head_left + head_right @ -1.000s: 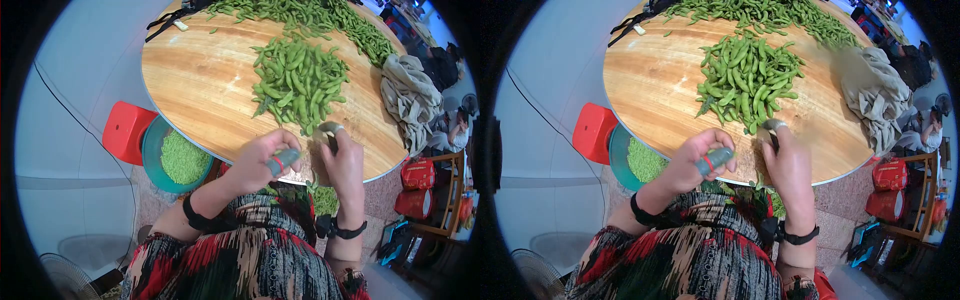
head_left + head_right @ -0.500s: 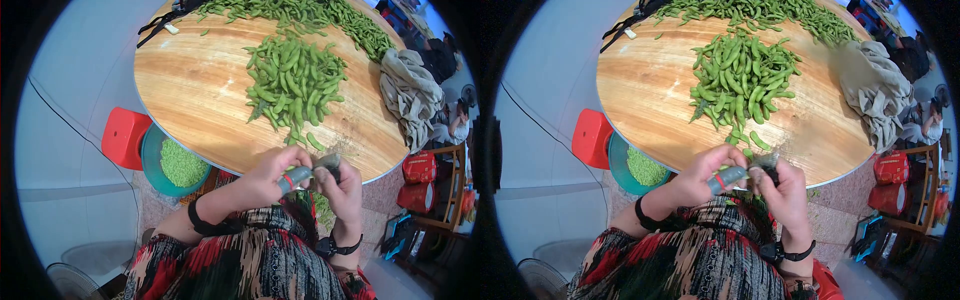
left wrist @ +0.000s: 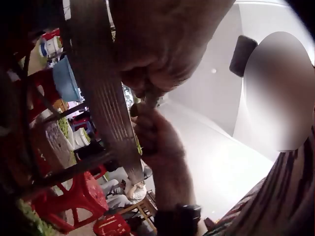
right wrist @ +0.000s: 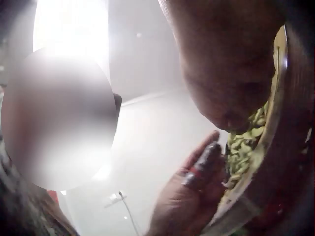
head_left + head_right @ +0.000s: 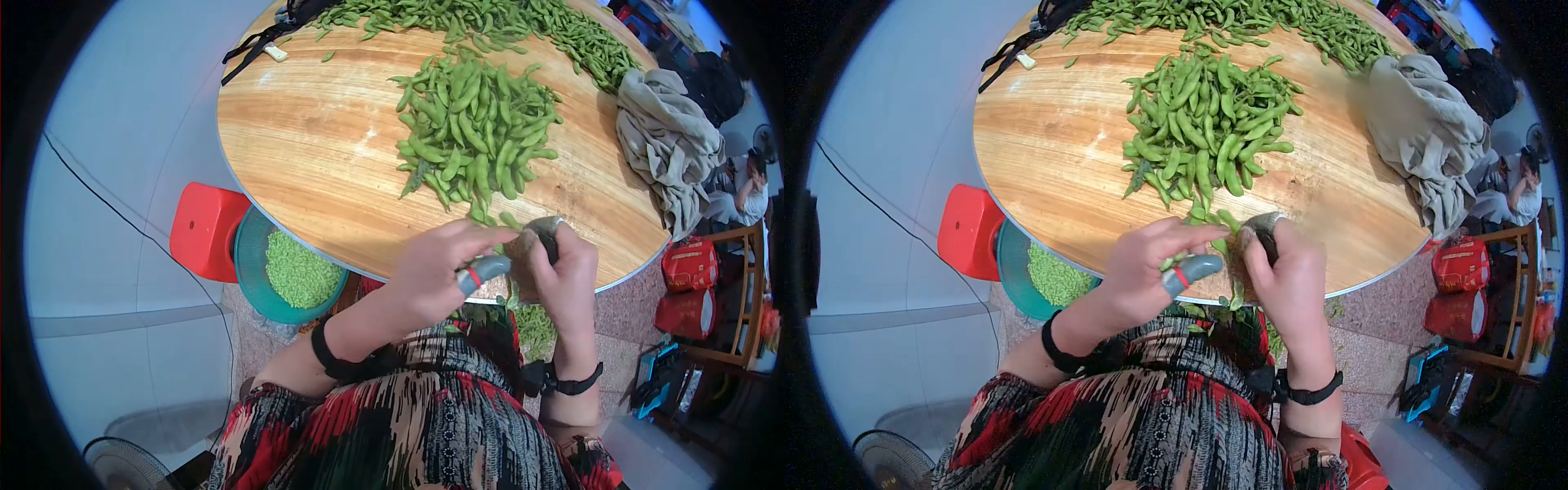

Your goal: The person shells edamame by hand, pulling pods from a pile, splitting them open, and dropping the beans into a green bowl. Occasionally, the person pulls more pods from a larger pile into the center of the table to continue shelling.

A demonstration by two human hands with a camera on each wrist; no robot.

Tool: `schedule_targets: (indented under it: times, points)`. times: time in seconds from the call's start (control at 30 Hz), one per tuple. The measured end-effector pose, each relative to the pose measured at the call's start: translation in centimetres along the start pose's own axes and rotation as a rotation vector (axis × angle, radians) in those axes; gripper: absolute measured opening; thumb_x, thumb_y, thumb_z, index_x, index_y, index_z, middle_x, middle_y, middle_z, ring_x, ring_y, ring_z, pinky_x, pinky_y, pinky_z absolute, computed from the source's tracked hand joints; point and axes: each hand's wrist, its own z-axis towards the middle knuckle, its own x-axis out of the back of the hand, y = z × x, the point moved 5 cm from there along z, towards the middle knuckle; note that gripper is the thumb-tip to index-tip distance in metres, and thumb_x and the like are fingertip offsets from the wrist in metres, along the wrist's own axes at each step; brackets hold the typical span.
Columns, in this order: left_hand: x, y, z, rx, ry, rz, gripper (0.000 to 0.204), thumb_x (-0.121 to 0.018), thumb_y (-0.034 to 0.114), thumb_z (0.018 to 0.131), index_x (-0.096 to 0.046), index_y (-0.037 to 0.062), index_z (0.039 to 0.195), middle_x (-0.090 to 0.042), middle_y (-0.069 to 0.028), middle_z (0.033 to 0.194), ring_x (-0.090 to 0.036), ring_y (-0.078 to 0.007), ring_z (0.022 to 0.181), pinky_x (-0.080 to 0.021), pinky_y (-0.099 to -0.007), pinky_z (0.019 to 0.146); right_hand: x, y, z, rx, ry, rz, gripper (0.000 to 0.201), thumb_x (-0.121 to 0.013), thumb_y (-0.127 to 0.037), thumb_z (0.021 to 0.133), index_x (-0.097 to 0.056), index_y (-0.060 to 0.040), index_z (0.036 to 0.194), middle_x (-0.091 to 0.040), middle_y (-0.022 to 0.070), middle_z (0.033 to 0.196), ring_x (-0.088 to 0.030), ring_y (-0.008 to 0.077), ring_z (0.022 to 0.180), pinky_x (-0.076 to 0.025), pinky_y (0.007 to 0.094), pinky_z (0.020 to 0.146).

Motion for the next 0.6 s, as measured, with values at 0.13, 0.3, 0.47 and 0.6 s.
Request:
schedule_targets:
  times: [0.13, 0.3, 0.47, 0.6]
  points:
    - [-0.8, 0.2, 0.0, -0.033, -0.014, 0.04, 0.025, -0.064, 0.01, 0.078, -0.062, 0.0045, 0.103, -0.059, -0.0085, 0.075, -0.058, -0.0184, 0.071, -0.046, -0.0295, 0.065, -0.7, 0.0, -1.5, -0.386, -0.248, 0.599, 0.01, -0.057, -0.015, 0.087, -0.056, -0.0045, 0.087, -0.049, -0.0046, 0.059, -0.043, 0.0025, 0.05, -0.032, 0.0178, 0.044]
    - [-0.2, -1.4, -0.2, 0.005, 0.135, -0.111, 0.023, -0.059, 0.006, 0.081, -0.059, 0.0018, 0.103, -0.058, -0.0046, 0.076, -0.055, -0.0127, 0.063, -0.045, -0.0254, 0.057, -0.7, -0.1, -2.1, -0.451, -0.193, 0.821, 0.01, -0.053, -0.014, 0.089, -0.054, -0.0041, 0.092, -0.049, -0.0022, 0.063, -0.043, 0.0029, 0.054, -0.033, 0.0182, 0.045]
    - [-2.1, -1.8, -0.9, 0.543, -0.044, -1.388, 0.022, -0.055, -0.001, 0.081, -0.054, 0.0, 0.103, -0.053, -0.0014, 0.072, -0.042, -0.0011, 0.05, -0.025, -0.0126, 0.041, -2.3, -1.6, -2.4, -0.308, -0.207, 0.597, 0.008, -0.05, -0.01, 0.09, -0.051, -0.002, 0.092, -0.05, -0.0018, 0.064, -0.041, 0.0026, 0.054, -0.032, 0.0183, 0.048]
    - [-1.7, -1.4, -1.4, 0.47, -0.006, -1.16, 0.019, -0.055, -0.001, 0.082, -0.056, -0.0008, 0.101, -0.054, -0.0007, 0.074, -0.042, -0.001, 0.052, -0.026, -0.0128, 0.041, -2.3, -1.4, -2.7, -0.328, -0.209, 0.682, 0.013, -0.047, -0.013, 0.092, -0.05, -0.0014, 0.088, -0.05, -0.0018, 0.064, -0.04, 0.0032, 0.053, -0.032, 0.0191, 0.047]
